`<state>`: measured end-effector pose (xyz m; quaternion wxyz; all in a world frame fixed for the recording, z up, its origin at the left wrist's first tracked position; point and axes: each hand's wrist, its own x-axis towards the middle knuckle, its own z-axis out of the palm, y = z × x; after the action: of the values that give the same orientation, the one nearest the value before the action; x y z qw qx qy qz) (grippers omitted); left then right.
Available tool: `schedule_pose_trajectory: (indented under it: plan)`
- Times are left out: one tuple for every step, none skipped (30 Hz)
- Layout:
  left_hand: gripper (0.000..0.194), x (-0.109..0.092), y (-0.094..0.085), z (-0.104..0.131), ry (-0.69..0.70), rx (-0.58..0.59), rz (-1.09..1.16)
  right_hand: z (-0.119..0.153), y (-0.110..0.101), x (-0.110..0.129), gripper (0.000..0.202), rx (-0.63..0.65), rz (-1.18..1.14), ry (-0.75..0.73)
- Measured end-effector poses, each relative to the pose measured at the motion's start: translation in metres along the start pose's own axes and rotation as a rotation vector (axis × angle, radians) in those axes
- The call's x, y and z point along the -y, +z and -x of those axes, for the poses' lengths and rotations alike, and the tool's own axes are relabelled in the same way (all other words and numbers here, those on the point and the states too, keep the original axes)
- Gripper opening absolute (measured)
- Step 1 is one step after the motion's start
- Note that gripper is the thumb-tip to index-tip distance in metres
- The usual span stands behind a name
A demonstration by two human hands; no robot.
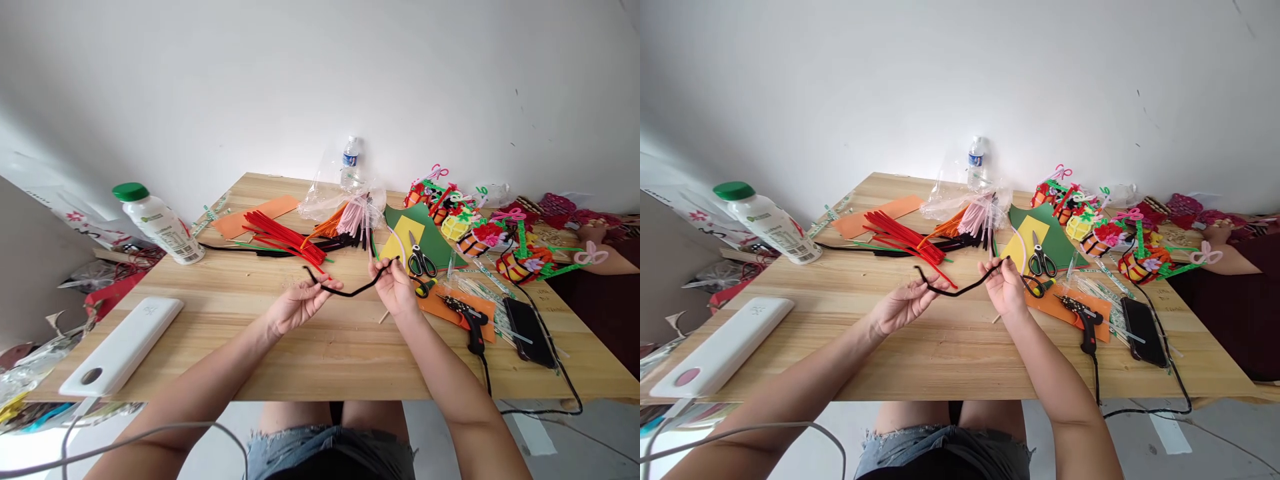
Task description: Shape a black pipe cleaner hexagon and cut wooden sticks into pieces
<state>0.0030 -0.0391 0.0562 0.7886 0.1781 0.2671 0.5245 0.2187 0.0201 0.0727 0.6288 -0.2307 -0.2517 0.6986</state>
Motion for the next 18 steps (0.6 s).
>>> schedule_pose_trajectory:
  plan:
    - [0.021, 0.001, -0.001, -0.002, 0.039, -0.022, 0.003, 0.002, 0.0, -0.002, 0.016, 0.013, 0.019, 0.007]
    - [0.018, 0.002, -0.001, -0.003, 0.075, -0.032, 0.007, 0.003, 0.0, -0.004, 0.016, 0.027, 0.044, 0.016]
    - [0.017, 0.003, -0.001, -0.004, 0.095, -0.027, 0.008, 0.005, 0.0, -0.005, 0.015, 0.039, 0.069, 0.024]
    - [0.018, 0.004, -0.001, -0.004, 0.095, -0.011, 0.003, 0.006, 0.001, -0.007, 0.015, 0.05, 0.09, 0.029]
    - [0.022, 0.005, 0.0, -0.004, 0.077, 0.009, -0.011, 0.008, 0.001, -0.009, 0.015, 0.06, 0.105, 0.031]
    - [0.025, 0.007, 0.001, -0.003, 0.056, 0.028, -0.034, 0.009, 0.002, -0.011, 0.015, 0.071, 0.115, 0.031]
    - [0.028, 0.009, 0.001, -0.002, 0.039, 0.043, -0.066, 0.01, 0.002, -0.013, 0.017, 0.082, 0.121, 0.027]
    - [0.03, 0.01, 0.002, -0.001, 0.032, 0.057, -0.11, 0.011, 0.002, -0.014, 0.018, 0.095, 0.124, 0.022]
    - [0.032, 0.012, 0.002, 0.0, 0.037, 0.074, -0.161, 0.012, 0.002, -0.015, 0.019, 0.111, 0.128, 0.016]
    - [0.034, 0.013, 0.002, 0.001, 0.054, 0.092, -0.214, 0.012, 0.002, -0.016, 0.019, 0.128, 0.133, 0.015]
    - [0.036, 0.014, 0.002, 0.001, 0.079, 0.109, -0.268, 0.013, 0.003, -0.017, 0.019, 0.144, 0.141, 0.017]
    - [0.037, 0.015, 0.001, 0.001, 0.109, 0.119, -0.321, 0.013, 0.003, -0.017, 0.019, 0.155, 0.152, 0.024]
    - [0.037, 0.015, 0.001, 0.001, 0.145, 0.121, -0.371, 0.014, 0.003, -0.018, 0.018, 0.163, 0.166, 0.04]
    - [0.037, 0.015, 0.0, 0.0, 0.185, 0.112, -0.416, 0.014, 0.003, -0.018, 0.018, 0.168, 0.185, 0.062]
    - [0.037, 0.014, 0.0, 0.0, 0.227, 0.096, -0.456, 0.015, 0.004, -0.019, 0.019, 0.173, 0.205, 0.093]
    - [0.037, 0.013, -0.001, -0.001, 0.269, 0.074, -0.489, 0.016, 0.004, -0.02, 0.022, 0.18, 0.228, 0.13]
    - [0.038, 0.013, -0.001, -0.002, 0.304, 0.054, -0.514, 0.017, 0.004, -0.021, 0.025, 0.196, 0.252, 0.173]
    - [0.039, 0.012, -0.001, -0.002, 0.33, 0.036, -0.532, 0.018, 0.004, -0.022, 0.029, 0.218, 0.279, 0.219]
